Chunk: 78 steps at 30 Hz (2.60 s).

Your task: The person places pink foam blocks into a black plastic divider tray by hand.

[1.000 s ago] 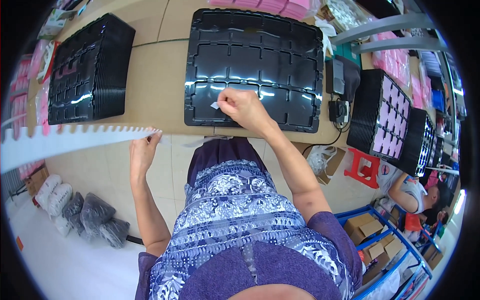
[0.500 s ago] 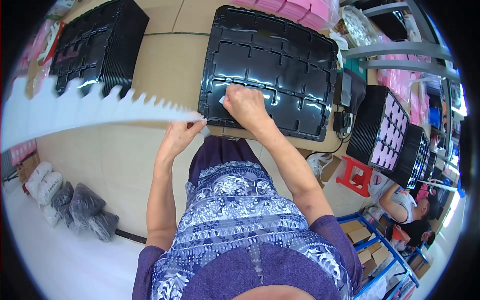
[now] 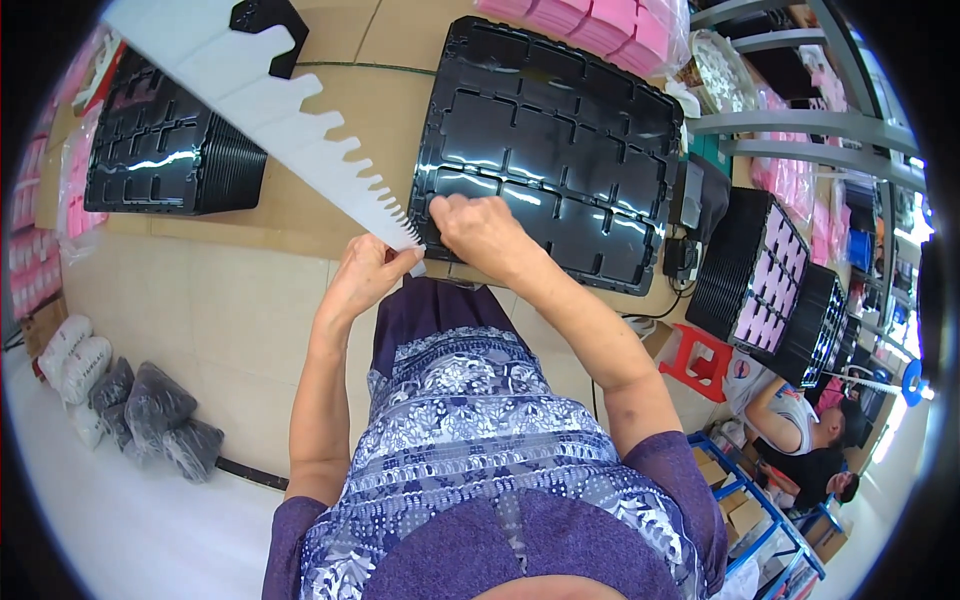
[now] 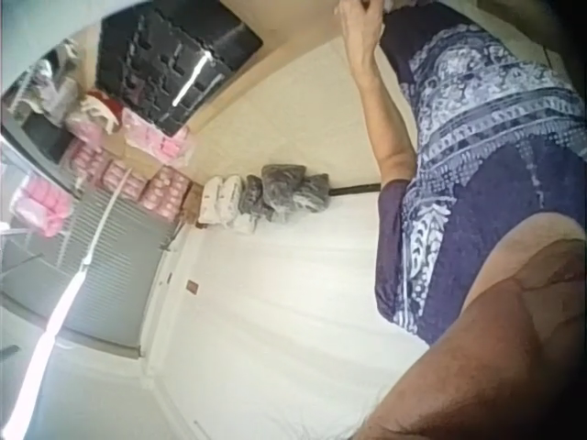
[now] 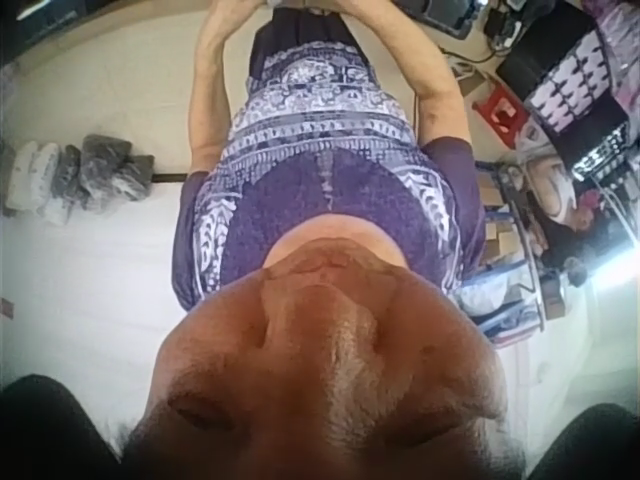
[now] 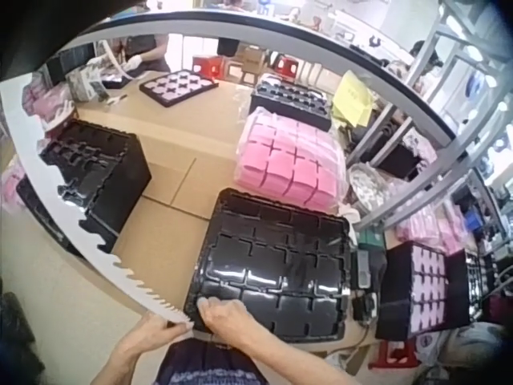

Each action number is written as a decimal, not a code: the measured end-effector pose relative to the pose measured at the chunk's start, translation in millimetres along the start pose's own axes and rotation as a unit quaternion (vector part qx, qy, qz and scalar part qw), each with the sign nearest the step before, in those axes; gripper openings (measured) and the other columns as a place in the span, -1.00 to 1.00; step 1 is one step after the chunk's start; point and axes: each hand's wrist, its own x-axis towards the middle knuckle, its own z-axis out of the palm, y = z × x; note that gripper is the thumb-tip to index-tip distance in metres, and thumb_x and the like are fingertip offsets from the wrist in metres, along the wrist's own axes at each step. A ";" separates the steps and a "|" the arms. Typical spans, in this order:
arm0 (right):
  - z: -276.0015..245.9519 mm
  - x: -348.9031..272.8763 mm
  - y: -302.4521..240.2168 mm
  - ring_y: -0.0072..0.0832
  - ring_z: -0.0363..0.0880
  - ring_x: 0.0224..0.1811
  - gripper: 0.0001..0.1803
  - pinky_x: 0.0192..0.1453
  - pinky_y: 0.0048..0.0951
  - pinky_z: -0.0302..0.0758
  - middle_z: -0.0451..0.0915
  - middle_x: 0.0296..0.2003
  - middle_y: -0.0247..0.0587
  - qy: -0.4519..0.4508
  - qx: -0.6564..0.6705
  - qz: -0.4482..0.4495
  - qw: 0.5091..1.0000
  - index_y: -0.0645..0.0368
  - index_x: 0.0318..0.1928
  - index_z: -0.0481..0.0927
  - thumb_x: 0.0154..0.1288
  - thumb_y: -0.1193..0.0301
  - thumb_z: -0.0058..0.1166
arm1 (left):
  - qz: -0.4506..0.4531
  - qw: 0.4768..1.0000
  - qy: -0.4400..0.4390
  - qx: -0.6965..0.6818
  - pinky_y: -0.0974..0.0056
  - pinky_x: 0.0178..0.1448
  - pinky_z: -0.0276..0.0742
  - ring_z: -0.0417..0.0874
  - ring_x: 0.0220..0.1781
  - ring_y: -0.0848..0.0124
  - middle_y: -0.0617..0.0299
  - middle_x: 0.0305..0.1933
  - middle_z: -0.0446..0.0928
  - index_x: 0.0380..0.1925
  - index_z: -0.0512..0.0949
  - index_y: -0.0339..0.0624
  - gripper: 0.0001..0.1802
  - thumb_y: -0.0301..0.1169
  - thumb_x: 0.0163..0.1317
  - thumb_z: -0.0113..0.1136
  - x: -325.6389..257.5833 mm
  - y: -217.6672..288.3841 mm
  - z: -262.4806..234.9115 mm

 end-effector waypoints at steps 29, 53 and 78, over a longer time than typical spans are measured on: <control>-33.4 -431.0 147.0 -0.12 0.76 -0.24 -0.76 -0.13 -0.11 0.65 0.73 -0.31 -0.05 -0.106 -0.110 0.647 0.747 0.19 -0.28 0.71 0.34 0.31 0.06 | 0.327 0.937 0.096 0.079 0.17 -0.11 0.59 0.71 -0.24 0.09 -0.02 -0.30 0.67 -0.27 0.68 -0.29 -0.84 -0.42 0.24 0.28 137.0 189.8 15.1; -77.6 123.9 332.8 -0.15 0.62 0.03 -0.67 0.14 -0.20 0.53 0.65 -0.09 -0.13 0.197 -0.096 0.105 0.970 0.15 -0.16 0.63 0.23 0.17 0.29 | 0.441 0.818 0.184 0.320 0.05 0.12 0.58 0.61 0.08 0.10 0.10 -0.05 0.61 -0.17 0.64 -0.20 -0.78 -0.40 0.18 0.35 374.3 175.2 -43.8; -107.7 149.6 355.7 -0.64 0.50 -0.38 -0.77 -0.20 -0.50 0.47 0.61 -0.48 -0.35 0.228 0.281 0.292 0.885 0.22 -0.26 0.69 0.31 0.29 0.31 | 0.343 0.886 0.190 0.248 0.02 0.01 0.57 0.69 -0.09 -0.09 -0.12 -0.16 0.67 -0.17 0.62 -0.20 -0.81 -0.38 0.40 0.07 404.2 248.9 -61.3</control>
